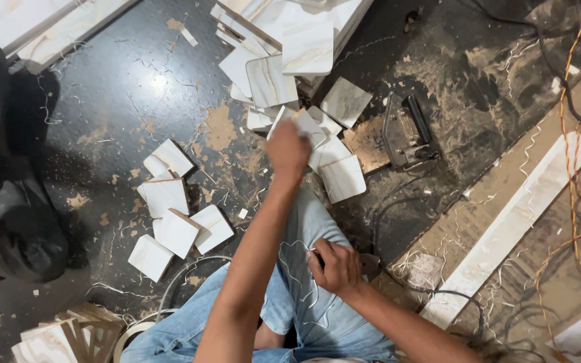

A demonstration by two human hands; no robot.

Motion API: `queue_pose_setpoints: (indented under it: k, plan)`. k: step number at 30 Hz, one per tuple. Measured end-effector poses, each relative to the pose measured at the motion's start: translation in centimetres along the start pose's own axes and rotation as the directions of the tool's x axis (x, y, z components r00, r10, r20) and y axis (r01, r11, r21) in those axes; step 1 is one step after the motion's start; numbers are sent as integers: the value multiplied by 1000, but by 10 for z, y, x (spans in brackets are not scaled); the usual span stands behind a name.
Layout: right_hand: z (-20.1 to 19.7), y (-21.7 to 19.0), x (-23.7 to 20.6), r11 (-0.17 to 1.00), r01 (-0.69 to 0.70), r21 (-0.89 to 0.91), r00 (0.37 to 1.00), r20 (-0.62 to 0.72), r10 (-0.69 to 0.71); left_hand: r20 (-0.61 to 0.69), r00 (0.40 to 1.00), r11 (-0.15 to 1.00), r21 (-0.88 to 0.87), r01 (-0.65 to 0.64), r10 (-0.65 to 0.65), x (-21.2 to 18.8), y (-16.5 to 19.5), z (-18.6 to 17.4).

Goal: The person sits on the floor and uses a handheld press to attach white ribbons to small square tiles. They then pick up tiles and wrap them with string, stacking the finished items nearby.

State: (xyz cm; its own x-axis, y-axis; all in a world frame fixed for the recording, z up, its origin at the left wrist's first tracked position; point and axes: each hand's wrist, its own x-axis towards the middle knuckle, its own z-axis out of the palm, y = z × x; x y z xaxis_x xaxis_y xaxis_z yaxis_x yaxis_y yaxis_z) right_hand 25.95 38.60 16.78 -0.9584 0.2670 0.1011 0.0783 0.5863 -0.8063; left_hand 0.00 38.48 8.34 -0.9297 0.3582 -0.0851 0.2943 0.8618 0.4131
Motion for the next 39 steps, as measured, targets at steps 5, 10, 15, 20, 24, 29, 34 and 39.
queue_pose_setpoints:
  k: [5, 10, 15, 20, 24, 29, 34, 39]
  plan:
    - [1, 7, -4, 1000, 26, 5, 999, -30, -26, 437, 697, 740, 99, -665, 568, -26, 70, 50]
    - [-2, 14, -7, 1000, 4, 15, 1000, -24, -4, 611, 564, 474, 324, -819, 556, -44, 89, 77]
    - [-3, 12, -8, 998, -25, 61, 1000, -9, 25, 614, 561, 438, 358, -825, 555, -44, 87, 71]
    - [-2, 13, -13, 999, 0, -41, 999, -43, -1, 560, 569, 604, 145, -783, 603, -43, 79, 37]
    - [-1, 19, -30, 989, -138, 53, 990, -8, 138, 169, 915, 881, -381, -282, 366, -62, 33, -24]
    - [-16, 27, -45, 873, -189, 449, 966, -74, 247, 74, 997, 517, -854, 66, -5, -171, -32, -100]
    - [-59, 33, -60, 557, -624, 548, 752, 228, 619, 429, 888, 229, -859, 458, -166, -301, -47, -118]
    - [-76, 23, -76, 568, -684, 458, 722, 312, 618, 387, 921, 249, -889, 385, -43, -360, -50, -113]
